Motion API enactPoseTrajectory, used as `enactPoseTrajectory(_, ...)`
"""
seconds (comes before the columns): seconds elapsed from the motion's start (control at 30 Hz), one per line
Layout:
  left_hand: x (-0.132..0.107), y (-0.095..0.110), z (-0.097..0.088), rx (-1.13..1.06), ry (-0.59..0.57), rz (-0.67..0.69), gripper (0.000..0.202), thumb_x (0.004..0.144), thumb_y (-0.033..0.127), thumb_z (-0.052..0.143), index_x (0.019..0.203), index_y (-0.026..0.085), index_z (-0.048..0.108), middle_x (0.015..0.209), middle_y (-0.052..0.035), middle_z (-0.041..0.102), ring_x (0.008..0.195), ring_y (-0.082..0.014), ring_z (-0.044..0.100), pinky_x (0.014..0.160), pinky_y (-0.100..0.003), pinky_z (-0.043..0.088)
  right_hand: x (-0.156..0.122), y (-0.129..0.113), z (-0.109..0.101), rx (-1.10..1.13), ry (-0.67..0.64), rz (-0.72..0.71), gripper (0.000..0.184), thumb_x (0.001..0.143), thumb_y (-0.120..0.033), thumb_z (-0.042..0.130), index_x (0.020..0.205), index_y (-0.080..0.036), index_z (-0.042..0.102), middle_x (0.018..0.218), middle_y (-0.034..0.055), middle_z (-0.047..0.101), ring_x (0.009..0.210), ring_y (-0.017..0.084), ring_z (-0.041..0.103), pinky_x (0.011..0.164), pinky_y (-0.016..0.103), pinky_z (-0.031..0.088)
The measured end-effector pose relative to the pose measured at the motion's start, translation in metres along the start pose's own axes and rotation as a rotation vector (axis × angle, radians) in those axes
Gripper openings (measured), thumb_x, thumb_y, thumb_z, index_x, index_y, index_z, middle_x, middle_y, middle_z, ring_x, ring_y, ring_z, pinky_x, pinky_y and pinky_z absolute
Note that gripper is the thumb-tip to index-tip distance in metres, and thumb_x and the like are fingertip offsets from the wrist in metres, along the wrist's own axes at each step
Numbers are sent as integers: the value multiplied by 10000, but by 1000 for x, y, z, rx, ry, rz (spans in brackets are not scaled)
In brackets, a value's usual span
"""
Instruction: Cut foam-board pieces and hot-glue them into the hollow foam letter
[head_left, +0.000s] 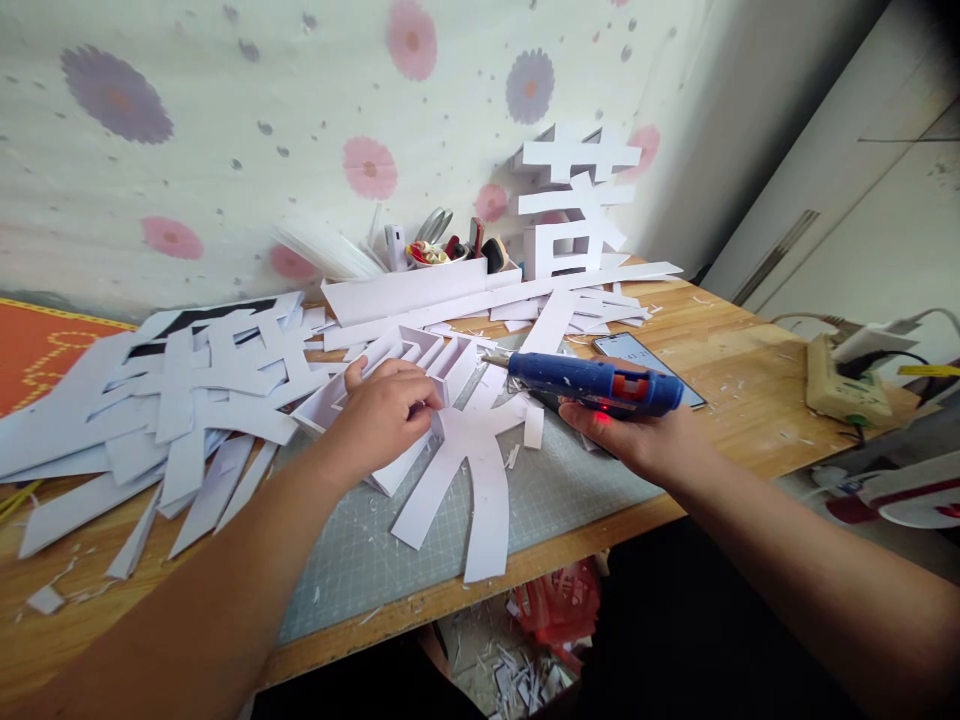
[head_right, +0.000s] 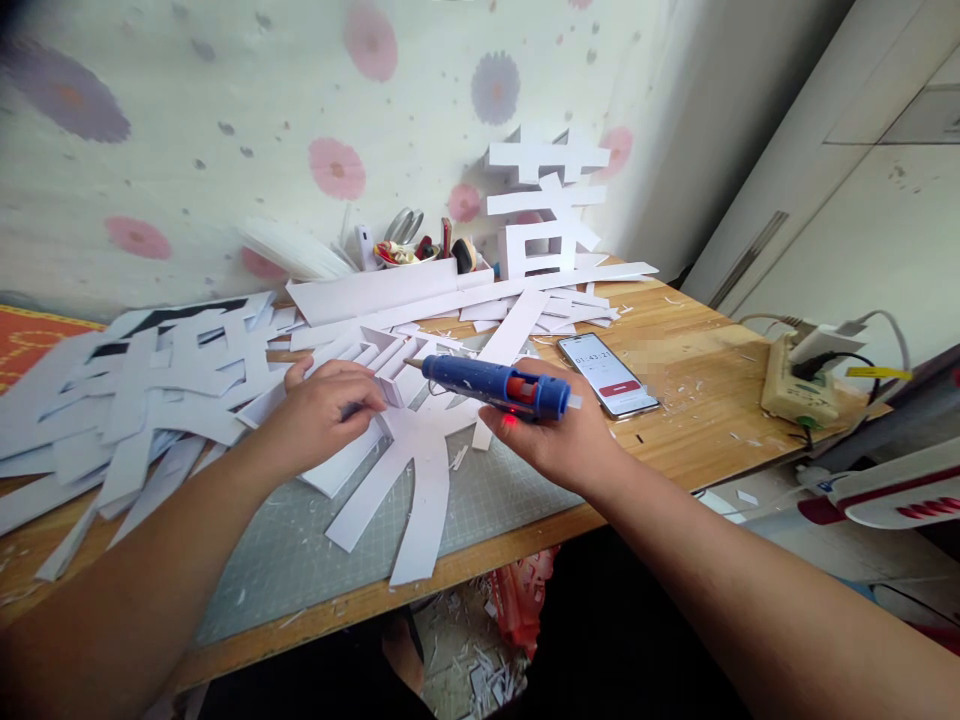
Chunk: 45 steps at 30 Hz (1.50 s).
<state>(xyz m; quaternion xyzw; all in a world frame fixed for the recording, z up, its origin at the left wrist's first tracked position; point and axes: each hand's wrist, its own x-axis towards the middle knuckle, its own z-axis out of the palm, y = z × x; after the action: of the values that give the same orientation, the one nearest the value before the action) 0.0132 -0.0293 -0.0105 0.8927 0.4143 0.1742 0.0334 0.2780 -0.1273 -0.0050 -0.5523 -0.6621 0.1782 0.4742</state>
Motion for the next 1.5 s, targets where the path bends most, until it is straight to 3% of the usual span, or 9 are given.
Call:
enactPoseTrajectory(0.2,-4,-1,-9,-51,115,2,307,786,105,463,902,282,686,1194,-3,681,1193,-262,541,1065,-631,208,0,-2,-1,58,-1,-41,130,756,-332,696,753,-237,609,637,-14,607,556,159,553,529,312,454)
enactPoseTrajectory(0.7,-7,-2,-6,44,84,15,292,813,116,469,750,283,700,1000,-2,720,1153,-270,534,1059,-651,145,1,-3,-2,30,-21,14,124,750,-355,692,764,-248,631,641,-2,615,556,175,555,511,324,461)
enactPoseTrajectory(0.93,-7,-6,-4,109,102,53,283,789,114,484,758,296,698,975,2,743,1167,-291,534,1053,-682,118,4,-4,-6,31,56,66,151,701,-337,684,744,-207,621,647,5,621,573,160,553,538,304,472)
enactPoseTrajectory(1.07,-8,-4,-8,101,78,42,281,797,126,481,784,299,701,1006,-6,738,1157,-297,545,1046,-682,132,5,-6,-10,71,91,82,166,682,-336,680,726,-193,606,658,10,610,586,157,545,563,310,471)
enactPoseTrajectory(1.23,-8,4,-23,77,72,4,299,832,184,466,1011,282,685,1111,-46,708,1110,-268,577,1027,-583,272,5,-9,-19,144,153,116,190,658,-349,687,703,-193,586,641,4,591,594,153,528,577,315,461)
enactPoseTrajectory(1.37,-2,9,-29,190,-36,85,259,813,202,511,940,316,706,1058,-27,723,1088,-290,574,1040,-637,169,4,-8,-29,196,209,96,181,651,-337,689,662,-205,565,624,-4,581,594,147,517,564,299,461)
enactPoseTrajectory(1.5,7,12,-25,244,-95,83,216,790,194,549,873,316,707,980,-23,742,1057,-291,579,1038,-664,137,2,-8,-38,186,224,67,165,661,-338,678,648,-211,574,609,-3,567,593,153,513,557,302,463)
